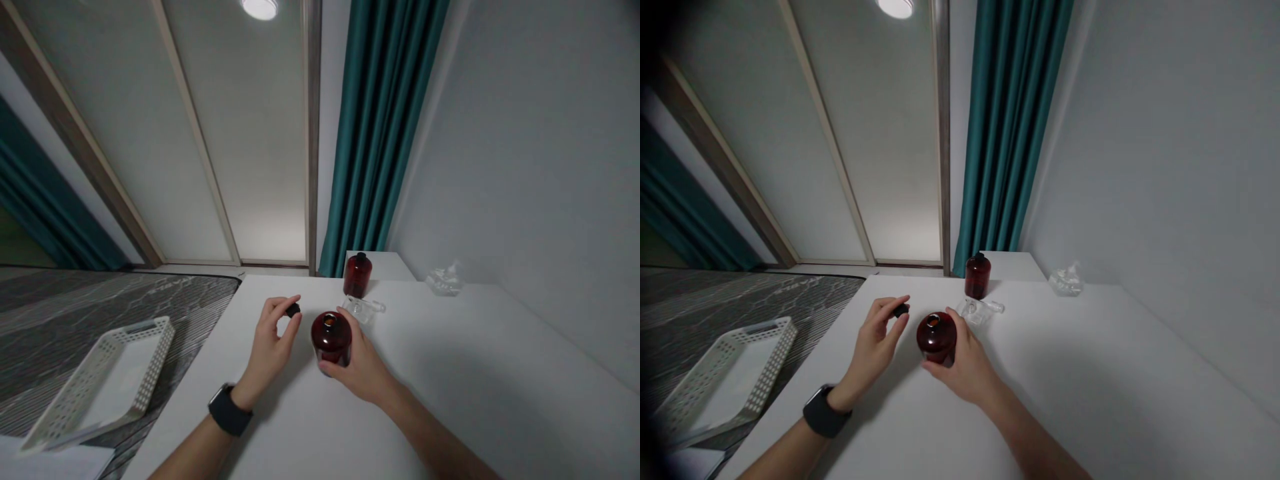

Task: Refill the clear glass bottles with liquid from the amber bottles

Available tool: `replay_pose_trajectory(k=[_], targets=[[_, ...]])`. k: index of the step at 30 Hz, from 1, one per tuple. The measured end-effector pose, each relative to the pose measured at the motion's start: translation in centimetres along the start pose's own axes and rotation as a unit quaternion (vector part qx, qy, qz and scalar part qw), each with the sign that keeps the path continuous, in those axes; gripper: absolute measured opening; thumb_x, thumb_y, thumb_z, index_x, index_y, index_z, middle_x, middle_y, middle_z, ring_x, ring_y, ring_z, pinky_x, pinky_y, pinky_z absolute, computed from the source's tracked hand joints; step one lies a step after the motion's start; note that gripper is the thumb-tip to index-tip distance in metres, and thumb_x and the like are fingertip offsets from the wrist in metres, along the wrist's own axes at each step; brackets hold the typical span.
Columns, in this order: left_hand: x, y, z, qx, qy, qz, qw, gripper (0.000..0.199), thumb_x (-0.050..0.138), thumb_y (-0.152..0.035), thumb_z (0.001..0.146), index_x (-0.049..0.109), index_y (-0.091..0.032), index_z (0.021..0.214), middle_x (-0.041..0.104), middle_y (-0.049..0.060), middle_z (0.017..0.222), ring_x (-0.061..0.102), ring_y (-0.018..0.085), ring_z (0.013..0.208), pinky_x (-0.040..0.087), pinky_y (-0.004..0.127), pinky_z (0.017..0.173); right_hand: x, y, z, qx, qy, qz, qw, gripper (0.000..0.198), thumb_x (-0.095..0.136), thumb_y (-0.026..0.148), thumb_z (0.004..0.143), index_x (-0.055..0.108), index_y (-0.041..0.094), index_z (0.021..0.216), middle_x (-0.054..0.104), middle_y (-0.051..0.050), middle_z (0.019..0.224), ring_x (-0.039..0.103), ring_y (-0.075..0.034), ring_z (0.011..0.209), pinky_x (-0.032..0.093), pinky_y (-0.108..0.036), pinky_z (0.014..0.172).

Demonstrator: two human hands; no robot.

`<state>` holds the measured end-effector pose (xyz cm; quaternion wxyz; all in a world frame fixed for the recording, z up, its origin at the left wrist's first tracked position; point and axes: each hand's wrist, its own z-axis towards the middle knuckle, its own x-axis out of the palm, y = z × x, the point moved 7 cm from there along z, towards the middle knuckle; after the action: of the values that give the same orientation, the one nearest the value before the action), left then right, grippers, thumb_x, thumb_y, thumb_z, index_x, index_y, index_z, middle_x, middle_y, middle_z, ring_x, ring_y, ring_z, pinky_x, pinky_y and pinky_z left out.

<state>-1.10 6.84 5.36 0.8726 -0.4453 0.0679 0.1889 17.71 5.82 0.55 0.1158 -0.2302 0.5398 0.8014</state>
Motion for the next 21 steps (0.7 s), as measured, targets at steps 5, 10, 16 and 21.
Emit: replay_pose_trajectory(k=[5,10,16,21], targets=[[0.5,4.3,0.4,-0.061,0.015,0.001,0.998,0.029,0.064,-0.028,0.087,0.055,-0.019,0.114,0.064,0.007,0.107,0.066,0.022,0.1,0.053,0.041,0.091,-0.1,-0.2,0.0,0.008,0.0,0.012,1.0,0.096,0.08,0.022,0.069,0.027,0.022,0.15,0.047,-0.017,0.15,0.048,-0.031,0.138,0.036,-0.053,0.116],[0.4,4.8,0.8,-0.05,0.062,0.094,0.992,0.017,0.06,-0.034,0.089,0.058,-0.019,0.097,0.067,0.007,0.096,0.065,0.023,0.09,0.052,0.041,0.085,0.0,-0.4,0.1,0.017,0.003,0.014,1.0,0.096,0.079,0.023,0.069,0.026,0.023,0.15,0.048,-0.016,0.149,0.048,-0.031,0.137,0.037,-0.052,0.115],[-0.2,5.2,1.0,-0.068,0.052,0.139,0.987,0.023,0.066,-0.037,0.083,0.048,-0.023,0.087,0.068,0.003,0.088,0.064,0.022,0.08,0.051,0.036,0.075,-0.1,-0.4,0.0,0.014,0.001,0.015,1.0,0.095,0.079,0.022,0.069,0.027,0.022,0.15,0.049,-0.016,0.148,0.048,-0.031,0.138,0.036,-0.053,0.115],[0.4,5.2,0.8,-0.031,0.093,0.18,0.979,0.019,0.058,-0.036,0.088,0.049,-0.022,0.08,0.066,0.001,0.081,0.061,0.021,0.077,0.046,0.034,0.074,-0.1,-0.3,0.1,0.018,0.004,0.012,1.0,0.095,0.078,0.023,0.069,0.027,0.022,0.149,0.049,-0.016,0.149,0.048,-0.031,0.138,0.036,-0.053,0.116]])
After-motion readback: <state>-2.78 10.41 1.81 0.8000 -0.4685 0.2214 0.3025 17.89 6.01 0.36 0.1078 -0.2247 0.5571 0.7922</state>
